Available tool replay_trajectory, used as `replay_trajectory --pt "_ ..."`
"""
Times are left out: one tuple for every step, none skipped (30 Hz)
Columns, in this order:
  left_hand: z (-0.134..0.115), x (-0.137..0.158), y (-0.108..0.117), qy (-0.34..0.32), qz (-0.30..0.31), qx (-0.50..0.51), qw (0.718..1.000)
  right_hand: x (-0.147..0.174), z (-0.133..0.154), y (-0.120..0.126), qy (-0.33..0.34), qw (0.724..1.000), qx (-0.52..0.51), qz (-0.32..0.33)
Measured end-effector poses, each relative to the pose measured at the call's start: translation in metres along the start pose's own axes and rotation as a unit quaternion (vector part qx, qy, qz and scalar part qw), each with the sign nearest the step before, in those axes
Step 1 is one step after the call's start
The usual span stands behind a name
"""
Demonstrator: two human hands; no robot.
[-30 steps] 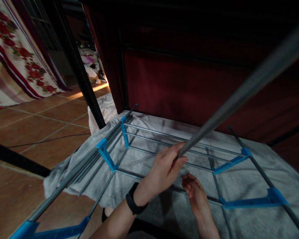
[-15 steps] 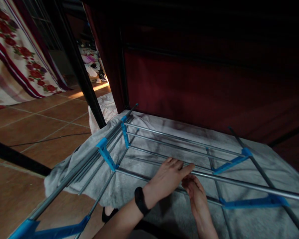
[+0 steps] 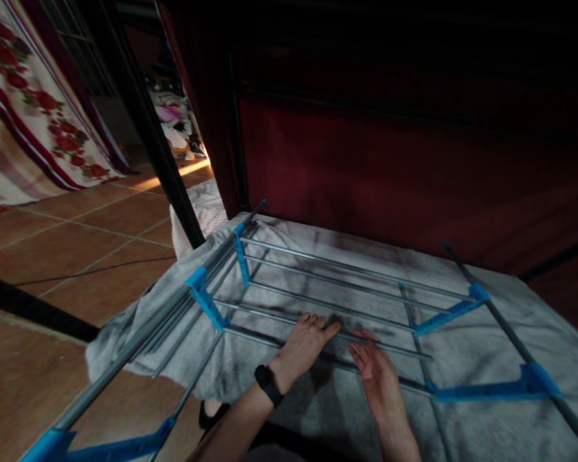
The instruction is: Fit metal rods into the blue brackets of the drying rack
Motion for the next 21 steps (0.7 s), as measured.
replay_trajectory --pt "0.0 0.0 -0.003 -0.001 0.004 0.004 1.0 -0.002 -0.001 0.002 0.0 1.0 0.004 -0.005" --pt "0.001 0.0 -0.006 -0.002 0.007 0.008 1.0 -0.003 -0.002 0.004 -0.002 1.0 0.008 -0.011" --pt "0.003 0.0 -0.009 -0.001 0.007 0.013 1.0 -0.005 -0.003 0.007 -0.004 1.0 0.012 -0.017" --pt "0.005 0.0 -0.011 0.003 0.005 0.016 1.0 -0.006 -0.004 0.01 -0.005 1.0 0.015 -0.024" --pt "0.008 -0.001 -0.014 0.009 0.002 0.017 1.0 -0.008 -0.004 0.013 -0.004 0.999 0.016 -0.031" --pt "0.011 -0.001 -0.016 0.016 0.001 0.015 1.0 -0.011 -0.003 0.017 0.0 0.999 0.016 -0.04" --pt "0.016 -0.001 -0.018 0.024 0.001 0.012 1.0 -0.013 -0.003 0.022 0.005 0.999 0.015 -0.05" --pt "0.02 0.0 -0.021 0.033 0.003 0.007 0.999 -0.016 -0.002 0.027 0.009 0.998 0.015 -0.058" --pt "0.025 0.0 -0.023 0.04 0.005 0.001 0.999 -0.018 -0.001 0.032 0.014 0.998 0.015 -0.066" --pt "0.031 0.0 -0.025 0.049 0.006 -0.005 0.999 -0.022 0.0 0.038 0.019 0.997 0.016 -0.073" --pt "0.036 0.001 -0.026 0.057 0.006 -0.012 0.998 -0.025 0.001 0.044 0.024 0.996 0.016 -0.081" --pt "0.042 0.001 -0.027 0.064 0.004 -0.019 0.998 -0.028 0.002 0.051 0.027 0.995 0.015 -0.091" --pt "0.047 0.002 -0.028 0.072 0.003 -0.026 0.997 -0.031 0.003 0.059 0.03 0.994 0.012 -0.104" --pt "0.053 0.002 -0.029 0.08 0.001 -0.033 0.996 -0.034 0.004 0.068 0.033 0.992 0.007 -0.121" --pt "0.059 0.003 -0.03 0.089 0.0 -0.04 0.995 -0.037 0.005 0.077 0.035 0.99 0.001 -0.137" --pt "0.065 0.004 -0.031 0.097 0.0 -0.046 0.994 -0.039 0.006 0.086 0.036 0.988 -0.004 -0.148" --pt "0.07 0.005 -0.032 0.104 -0.002 -0.051 0.993 -0.042 0.007 0.094 0.035 0.987 -0.007 -0.157" --pt "0.076 0.006 -0.032 0.111 -0.004 -0.054 0.992 -0.044 0.008 0.102 0.034 0.986 -0.006 -0.164" --pt "0.081 0.008 -0.032 0.116 -0.007 -0.054 0.992 -0.046 0.01 0.11 0.033 0.985 -0.001 -0.17" --pt "0.086 0.009 -0.031 0.123 -0.01 -0.051 0.991 -0.048 0.012 0.115 0.036 0.985 0.007 -0.167" --pt "0.091 0.01 -0.031 0.131 -0.011 -0.046 0.99 -0.05 0.014 0.118 0.042 0.986 0.016 -0.158"
Point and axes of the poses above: each hand's wrist, its own x-axis away from the middle knuckle, its own y-axis out of the back of the hand, z = x × y, the point moved 8 cm from there along -x, towards the middle knuckle, and after that the axes turned 7 degrees about y, right-handed, at the moved point
